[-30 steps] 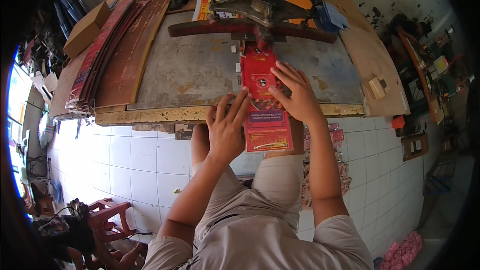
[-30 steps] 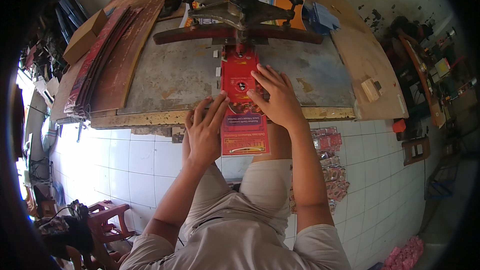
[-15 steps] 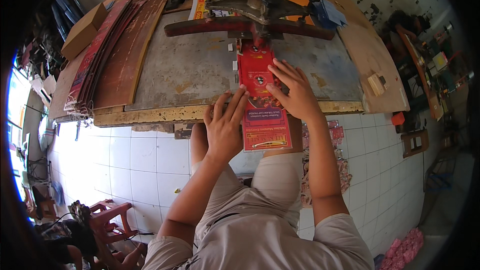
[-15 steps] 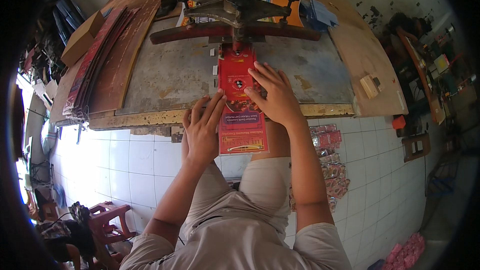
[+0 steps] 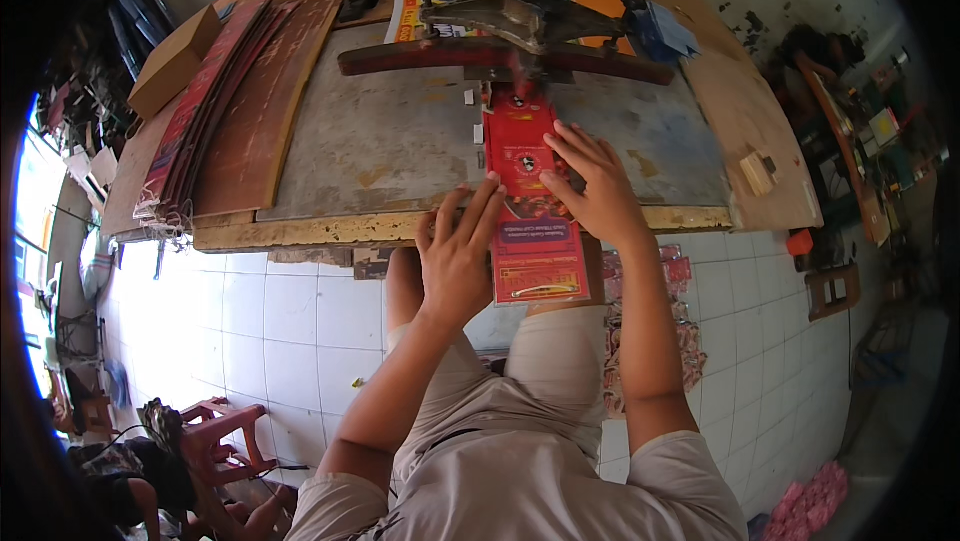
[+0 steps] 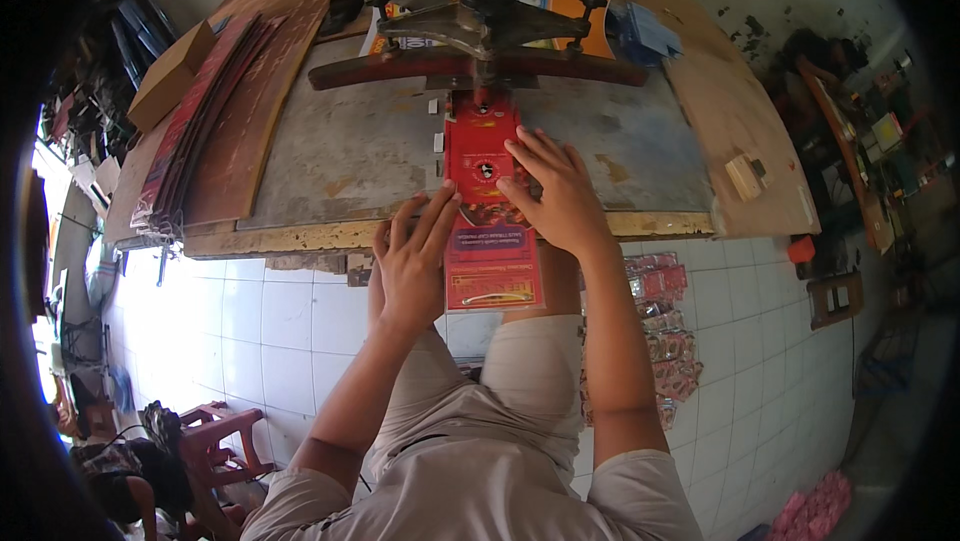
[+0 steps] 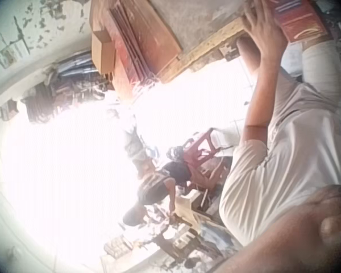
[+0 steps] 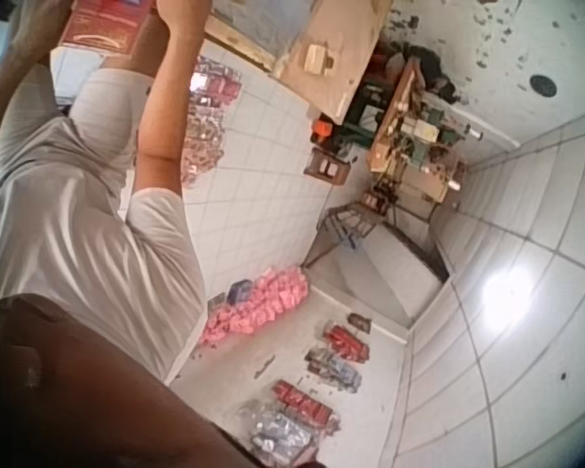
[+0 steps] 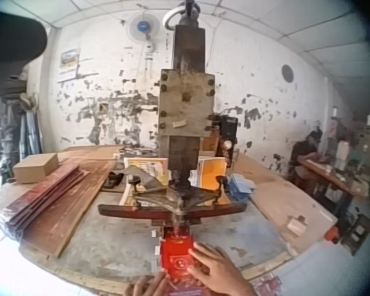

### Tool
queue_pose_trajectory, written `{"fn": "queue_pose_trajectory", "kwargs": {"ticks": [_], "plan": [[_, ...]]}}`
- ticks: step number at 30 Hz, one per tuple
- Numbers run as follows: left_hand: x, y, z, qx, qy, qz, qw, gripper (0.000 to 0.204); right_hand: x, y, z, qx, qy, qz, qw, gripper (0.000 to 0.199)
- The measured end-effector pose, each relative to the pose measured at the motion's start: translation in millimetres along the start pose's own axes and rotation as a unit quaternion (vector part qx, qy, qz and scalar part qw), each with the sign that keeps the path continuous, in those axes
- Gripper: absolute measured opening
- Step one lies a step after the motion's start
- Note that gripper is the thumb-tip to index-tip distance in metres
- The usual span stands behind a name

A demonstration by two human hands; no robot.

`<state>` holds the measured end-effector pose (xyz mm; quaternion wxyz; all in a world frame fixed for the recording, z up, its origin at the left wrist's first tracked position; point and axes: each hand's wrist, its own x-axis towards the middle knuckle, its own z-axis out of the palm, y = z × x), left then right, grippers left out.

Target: The person aligns a decorative paper sleeve on a wooden block and presses down with a manual press arm, then slides the finished piece onto a stack and picks up a new sleeve.

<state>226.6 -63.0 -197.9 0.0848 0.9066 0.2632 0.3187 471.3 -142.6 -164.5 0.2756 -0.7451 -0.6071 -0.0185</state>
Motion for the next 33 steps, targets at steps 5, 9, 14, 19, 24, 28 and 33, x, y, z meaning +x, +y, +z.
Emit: {"fn": "queue_pose_trajectory", "kwargs": {"ticks": [5,9,14,19,24,28,33], "plan": [[-0.5,-0.5,0.1,0.011,-0.001,0.005,1.0,0.065,-1.6,-3.6,-3.2,-0.013,-0.002,0.007,1.0,0.057],[-1.1,-0.9,-3.0,0.003,-0.004,0.0,1.0,0.065,-6.1,-3.3,-5.5,0.059,0.034,0.004,0.998,0.05],[-3.5,-6.9,-1.9,-0.003,-0.002,0.017,1.0,0.064,-35.4,60.1,-53.4,0.014,0.168,0.105,0.98,0.042],[-3.1,-3.7,5.9,-0.005,0.013,0.024,1.0,0.062,-99.8,189.6,-134.5,-0.285,0.266,0.189,0.901,0.045],[-6.5,-7.8,12.6,0.055,0.037,0.019,0.998,0.068,-109.6,161.6,-126.8,-0.158,0.207,0.143,0.955,0.047],[-5.9,-3.8,5.4,0.025,0.034,0.005,0.999,0.064,-78.3,37.0,-67.5,-0.001,0.008,0.001,1.0,0.054],[-3.0,-0.4,5.2,0.017,0.011,-0.001,1.0,0.058,-47.6,-15.7,-21.6,0.005,-0.023,-0.039,0.999,0.058]]}}
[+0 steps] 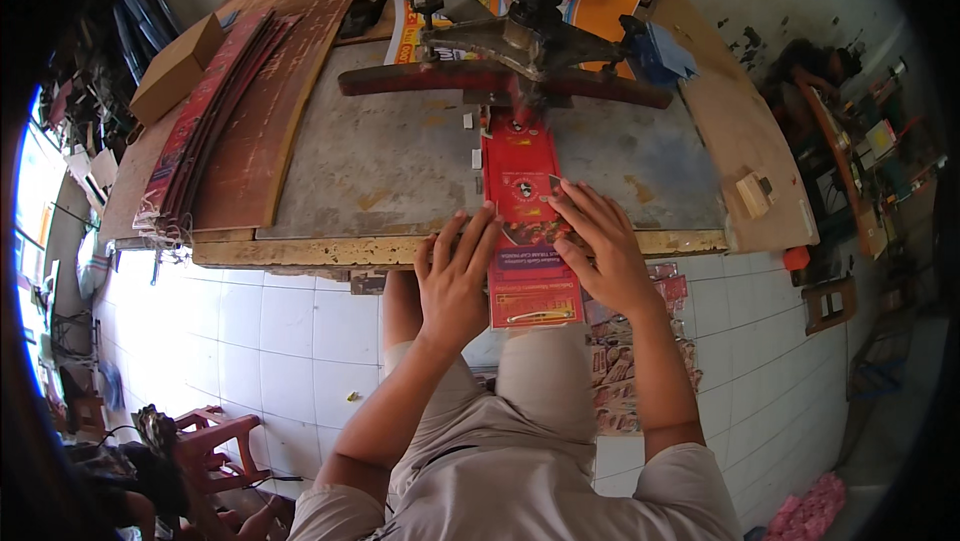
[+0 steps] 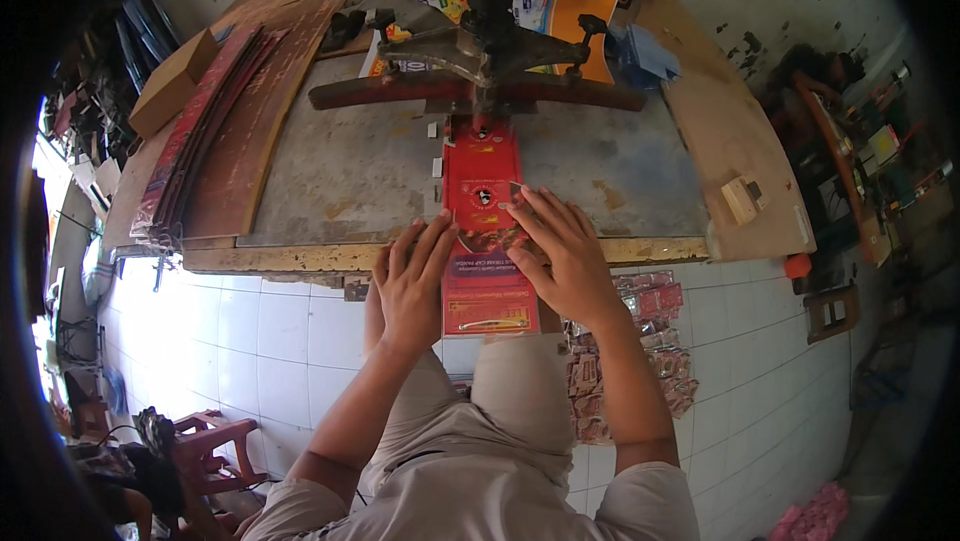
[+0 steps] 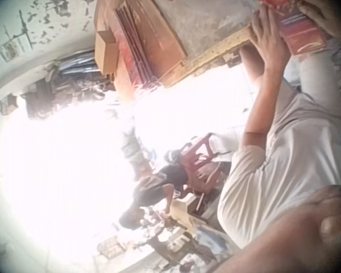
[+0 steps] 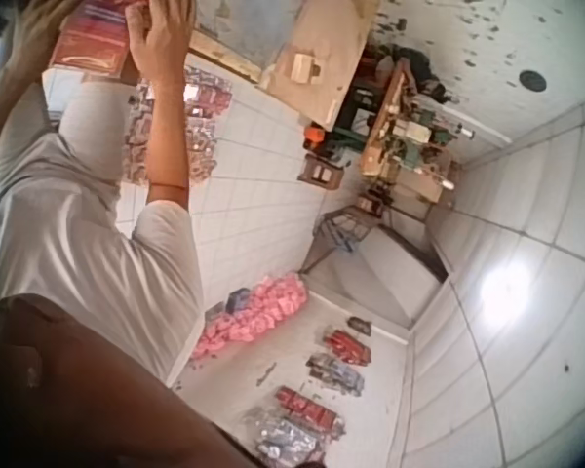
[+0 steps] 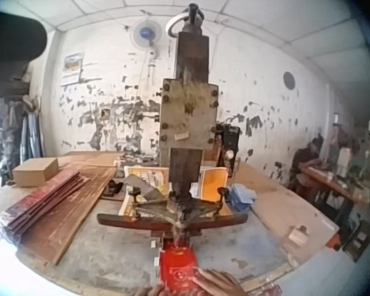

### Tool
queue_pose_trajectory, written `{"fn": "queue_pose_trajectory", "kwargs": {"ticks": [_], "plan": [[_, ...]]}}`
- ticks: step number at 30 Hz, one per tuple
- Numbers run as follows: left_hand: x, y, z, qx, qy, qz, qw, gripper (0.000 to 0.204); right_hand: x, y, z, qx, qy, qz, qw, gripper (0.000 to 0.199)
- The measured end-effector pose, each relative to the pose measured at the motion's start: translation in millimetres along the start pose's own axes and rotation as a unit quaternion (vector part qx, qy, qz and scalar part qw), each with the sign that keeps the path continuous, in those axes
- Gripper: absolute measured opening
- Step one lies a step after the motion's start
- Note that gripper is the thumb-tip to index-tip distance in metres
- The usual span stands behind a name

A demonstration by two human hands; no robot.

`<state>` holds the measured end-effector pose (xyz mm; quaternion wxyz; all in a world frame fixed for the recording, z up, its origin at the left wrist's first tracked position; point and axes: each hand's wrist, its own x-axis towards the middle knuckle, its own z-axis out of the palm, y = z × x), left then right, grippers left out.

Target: The person aligns a decorative paper sleeve on a wooden block and presses down with a manual press arm, then slides the finished piece onto a stack and picks up a new sleeve.

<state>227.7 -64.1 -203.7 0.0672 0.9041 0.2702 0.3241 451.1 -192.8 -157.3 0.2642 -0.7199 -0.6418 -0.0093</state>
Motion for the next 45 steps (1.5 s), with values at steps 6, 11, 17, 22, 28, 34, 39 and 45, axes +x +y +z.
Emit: {"fn": "queue_pose_trajectory", "kwargs": {"ticks": [6,11,17,22,28,34,39,45], "plan": [[0.1,0.0,-2.6,-0.002,-0.001,-0.002,1.0,0.057,2.0,-3.2,3.4,-0.025,0.001,0.003,1.0,0.058],[-1.1,-0.6,0.3,0.009,0.015,0.007,1.0,0.059,1.3,-2.8,3.4,-0.024,0.005,0.002,1.0,0.058],[-0.7,-0.9,0.1,0.003,0.008,0.002,1.0,0.06,4.3,-3.7,2.8,-0.018,0.006,0.009,1.0,0.057],[-0.2,0.1,-2.5,0.002,-0.008,-0.002,1.0,0.061,4.2,-2.2,5.2,-0.021,0.015,0.009,1.0,0.056],[-0.2,-0.4,-0.9,-0.003,-0.003,-0.004,1.0,0.06,3.7,-0.6,7.2,-0.025,0.014,0.014,1.0,0.056],[0.3,1.7,-2.1,-0.008,-0.005,-0.007,1.0,0.061,3.7,-1.5,6.4,-0.026,0.01,0.017,0.999,0.057],[-0.4,1.6,-1.8,-0.01,-0.013,-0.011,1.0,0.062,3.0,0.3,8.0,-0.034,0.01,0.015,0.999,0.057],[1.7,2.7,-5.4,-0.017,-0.005,-0.006,1.0,0.064,4.4,-1.4,6.5,-0.02,0.012,0.016,1.0,0.056]]}}
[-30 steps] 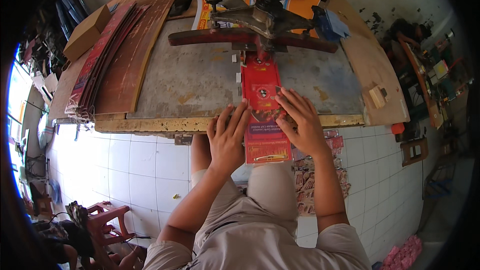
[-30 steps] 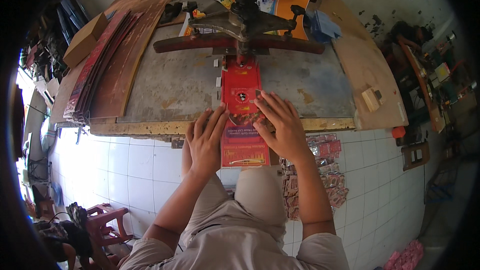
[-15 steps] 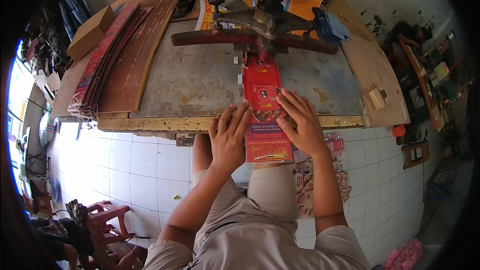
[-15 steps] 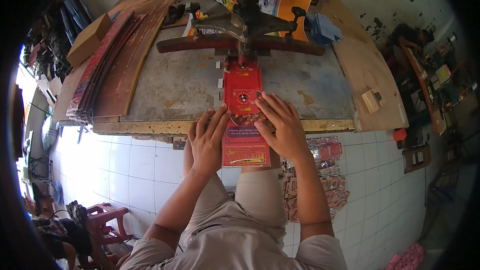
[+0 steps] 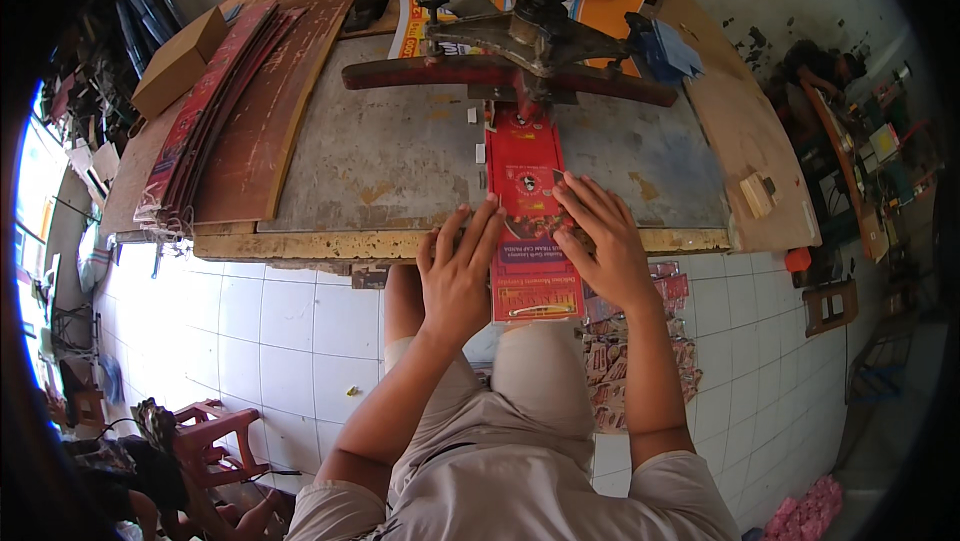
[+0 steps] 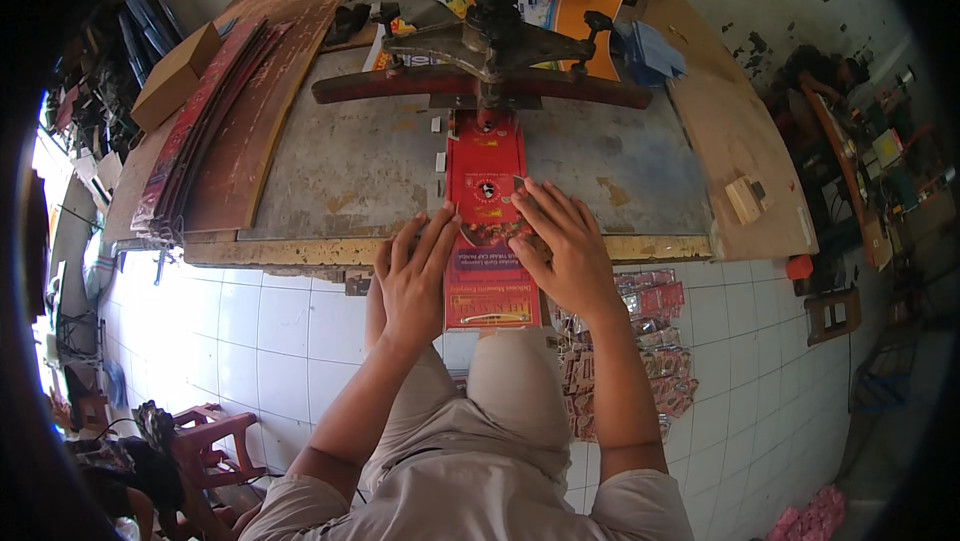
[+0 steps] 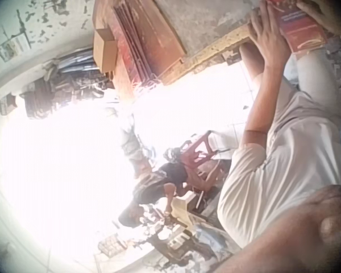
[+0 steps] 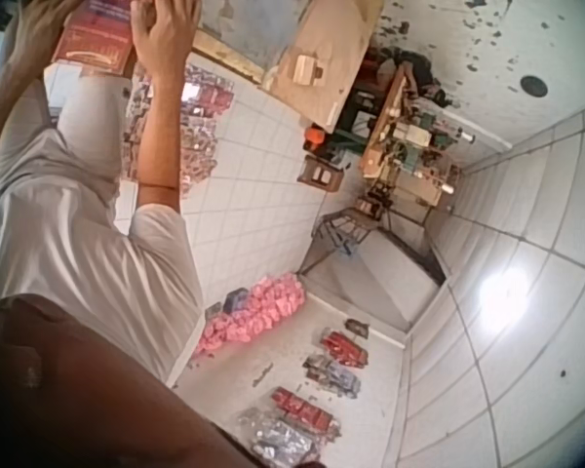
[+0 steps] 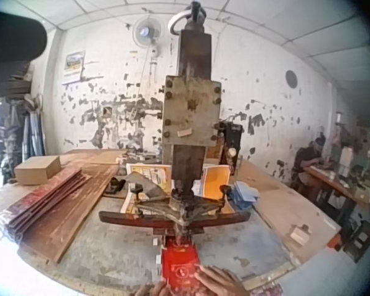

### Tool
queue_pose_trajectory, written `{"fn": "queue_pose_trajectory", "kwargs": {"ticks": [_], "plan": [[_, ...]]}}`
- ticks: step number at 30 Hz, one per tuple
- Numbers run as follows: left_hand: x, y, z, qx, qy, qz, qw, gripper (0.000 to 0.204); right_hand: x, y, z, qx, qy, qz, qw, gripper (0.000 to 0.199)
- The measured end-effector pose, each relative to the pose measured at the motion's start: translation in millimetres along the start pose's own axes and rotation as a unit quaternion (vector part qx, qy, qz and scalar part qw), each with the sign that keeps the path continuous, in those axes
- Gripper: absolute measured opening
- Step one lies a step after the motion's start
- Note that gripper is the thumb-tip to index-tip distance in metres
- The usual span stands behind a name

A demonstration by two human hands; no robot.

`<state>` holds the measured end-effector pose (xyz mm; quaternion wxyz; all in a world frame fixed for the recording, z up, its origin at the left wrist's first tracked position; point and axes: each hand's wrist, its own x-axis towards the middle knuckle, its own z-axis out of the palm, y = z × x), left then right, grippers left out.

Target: The person aligns a decorative paper sleeve on a wooden block and presses down with a manual press arm, then slides the finished piece onto a stack and picks up a new sleeve.

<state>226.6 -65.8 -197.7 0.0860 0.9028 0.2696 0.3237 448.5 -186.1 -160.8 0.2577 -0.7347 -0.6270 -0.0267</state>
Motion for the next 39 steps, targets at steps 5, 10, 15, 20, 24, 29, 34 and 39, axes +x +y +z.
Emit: {"fn": "queue_pose_trajectory", "kwargs": {"ticks": [5,10,15,20,24,29,34,39], "plan": [[-1.7,-4.8,1.4,0.018,-0.003,0.008,1.0,0.067,-4.6,16.6,-15.3,0.078,0.026,0.025,0.996,0.054],[-1.5,-4.1,1.9,0.007,0.016,0.019,1.0,0.064,-42.8,147.5,-80.7,-0.078,0.256,0.234,0.935,0.046],[-3.9,-7.7,7.3,0.04,0.026,0.024,0.999,0.061,-90.0,237.1,-143.6,-0.291,0.162,0.301,0.894,0.048],[-5.1,-5.1,7.5,0.003,0.023,0.014,1.0,0.062,-105.1,257.1,-158.1,-0.207,0.167,0.238,0.934,0.044],[-5.1,-4.9,8.5,0.015,0.017,0.015,1.0,0.061,-100.9,221.5,-140.6,-0.125,0.243,0.172,0.946,0.04],[-6.1,-8.5,10.5,0.027,0.028,0.016,0.999,0.062,-72.0,97.5,-91.6,0.065,0.169,0.087,0.98,0.04],[-6.2,-7.8,8.9,0.051,0.015,0.018,0.998,0.066,-45.3,43.7,-61.1,0.1,0.06,-0.034,0.993,0.04],[-4.3,-1.2,4.1,0.031,0.016,0.004,0.999,0.057,-37.1,84.4,-81.6,0.066,0.122,-0.012,0.99,0.039]]}}
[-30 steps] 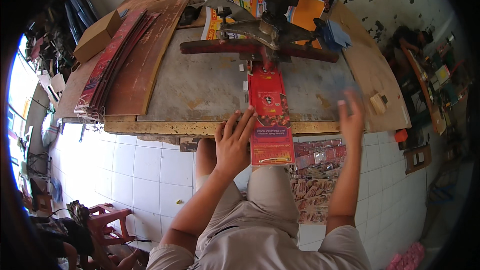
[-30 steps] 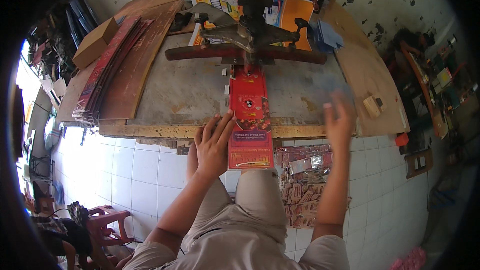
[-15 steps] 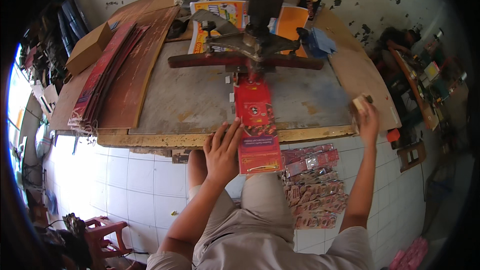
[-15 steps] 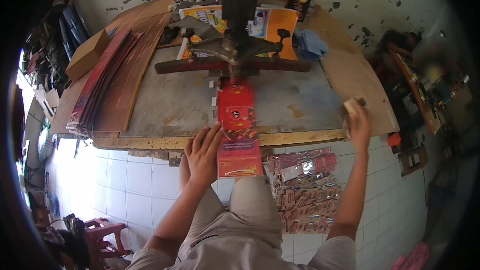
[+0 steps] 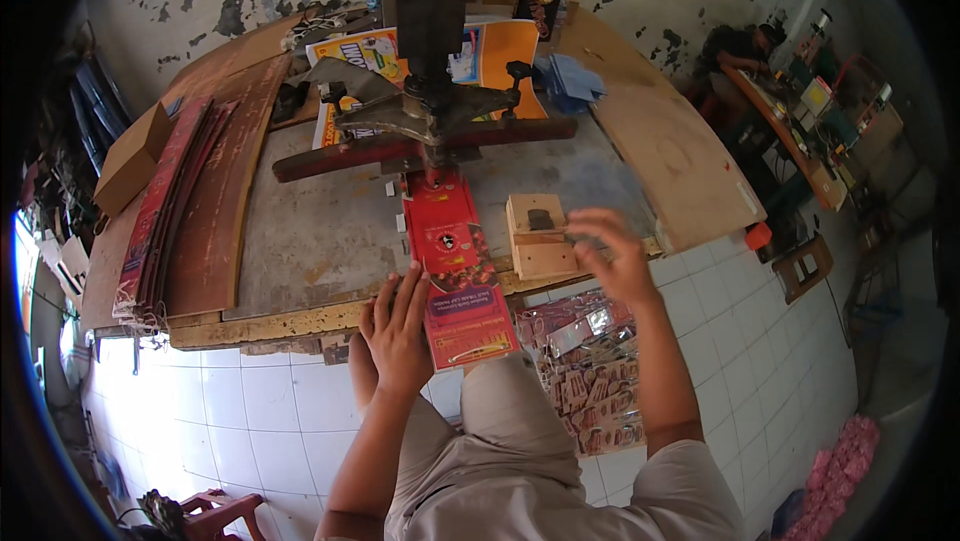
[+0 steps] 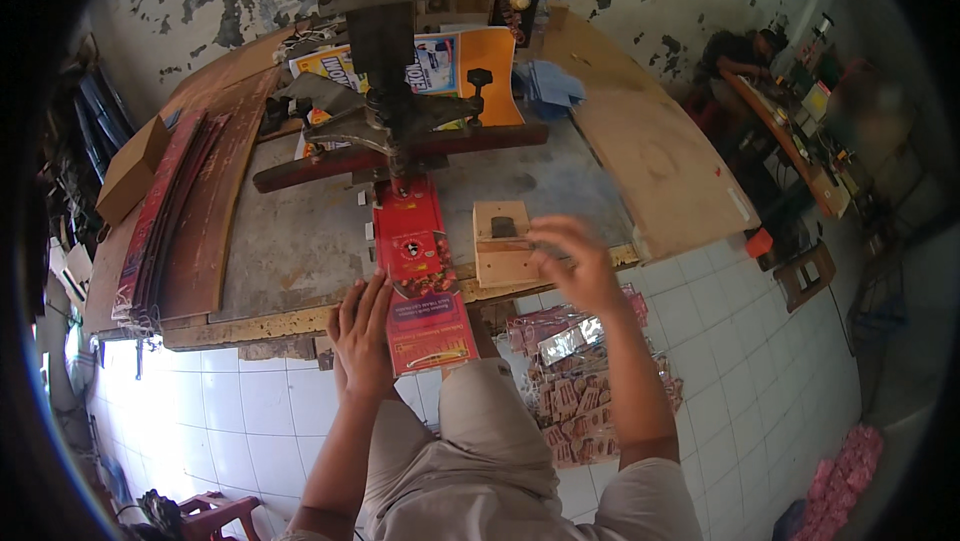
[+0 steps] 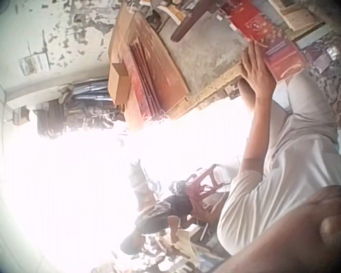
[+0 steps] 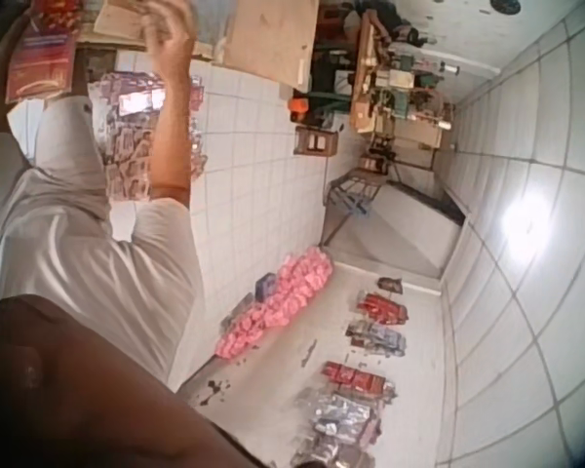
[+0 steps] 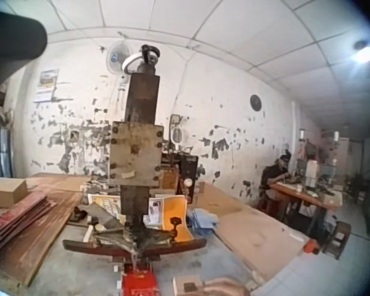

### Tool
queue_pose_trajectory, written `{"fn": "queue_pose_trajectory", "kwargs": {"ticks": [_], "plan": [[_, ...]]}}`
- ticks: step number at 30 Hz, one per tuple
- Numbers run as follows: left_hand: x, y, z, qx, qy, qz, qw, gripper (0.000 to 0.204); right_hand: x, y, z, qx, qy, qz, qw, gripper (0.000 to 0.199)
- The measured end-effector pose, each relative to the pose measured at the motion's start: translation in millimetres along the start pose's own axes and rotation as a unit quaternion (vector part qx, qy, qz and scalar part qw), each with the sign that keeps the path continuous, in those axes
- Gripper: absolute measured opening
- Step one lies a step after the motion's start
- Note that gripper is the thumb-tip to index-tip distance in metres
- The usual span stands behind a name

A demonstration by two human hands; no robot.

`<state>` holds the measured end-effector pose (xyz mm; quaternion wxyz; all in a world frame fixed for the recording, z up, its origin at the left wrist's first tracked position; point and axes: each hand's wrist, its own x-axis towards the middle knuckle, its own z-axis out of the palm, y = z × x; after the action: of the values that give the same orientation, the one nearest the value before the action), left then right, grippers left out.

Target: The person aligns a decorative paper sleeve on a wooden block and presses down with a manual press arm, then slides the finished piece onto a stack and picks up a new sleeve.

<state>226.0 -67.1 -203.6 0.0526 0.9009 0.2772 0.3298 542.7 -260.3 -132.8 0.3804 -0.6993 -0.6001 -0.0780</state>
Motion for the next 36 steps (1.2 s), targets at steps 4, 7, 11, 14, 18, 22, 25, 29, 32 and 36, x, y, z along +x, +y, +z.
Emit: {"fn": "queue_pose_trajectory", "kwargs": {"ticks": [4,7,11,14,18,22,25,29,32,36], "plan": [[0.7,1.5,2.5,-0.011,0.002,0.003,1.0,0.057,19.7,63.5,-21.3,-0.081,0.058,0.143,0.985,0.043],[-0.6,-0.7,0.7,-0.002,0.003,0.003,1.0,0.057,27.2,84.4,-29.0,-0.171,-0.053,0.13,0.975,0.049],[-1.2,-1.9,3.4,-0.005,0.002,0.0,1.0,0.057,40.2,102.2,-36.1,-0.153,-0.105,0.113,0.976,0.056],[-0.9,-1.2,2.2,-0.01,0.002,0.002,1.0,0.057,54.8,111.0,-39.6,-0.073,-0.16,0.182,0.967,0.055],[-0.7,-1.9,0.4,-0.009,0.008,0.006,1.0,0.059,77.5,109.6,-48.1,-0.075,-0.242,0.22,0.942,0.049],[-2.0,-4.5,5.0,0.001,0.014,0.016,1.0,0.063,82.9,117.1,-51.6,-0.078,-0.241,0.103,0.962,0.043],[-2.7,-5.4,6.1,0.001,0.019,0.019,1.0,0.065,89.5,118.1,-52.5,-0.058,-0.28,0.115,0.951,0.041],[-3.7,-7.7,9.2,0.0,0.023,0.024,0.999,0.066,96.4,123.3,-54.0,-0.082,-0.328,0.129,0.932,0.041],[-3.7,-7.7,8.7,0.004,0.017,0.025,1.0,0.067,97.9,126.4,-54.9,-0.131,-0.359,0.076,0.921,0.043],[-5.0,-9.7,8.0,0.006,0.016,0.023,1.0,0.068,91.8,111.2,-45.2,-0.062,-0.293,0.078,0.951,0.05]]}}
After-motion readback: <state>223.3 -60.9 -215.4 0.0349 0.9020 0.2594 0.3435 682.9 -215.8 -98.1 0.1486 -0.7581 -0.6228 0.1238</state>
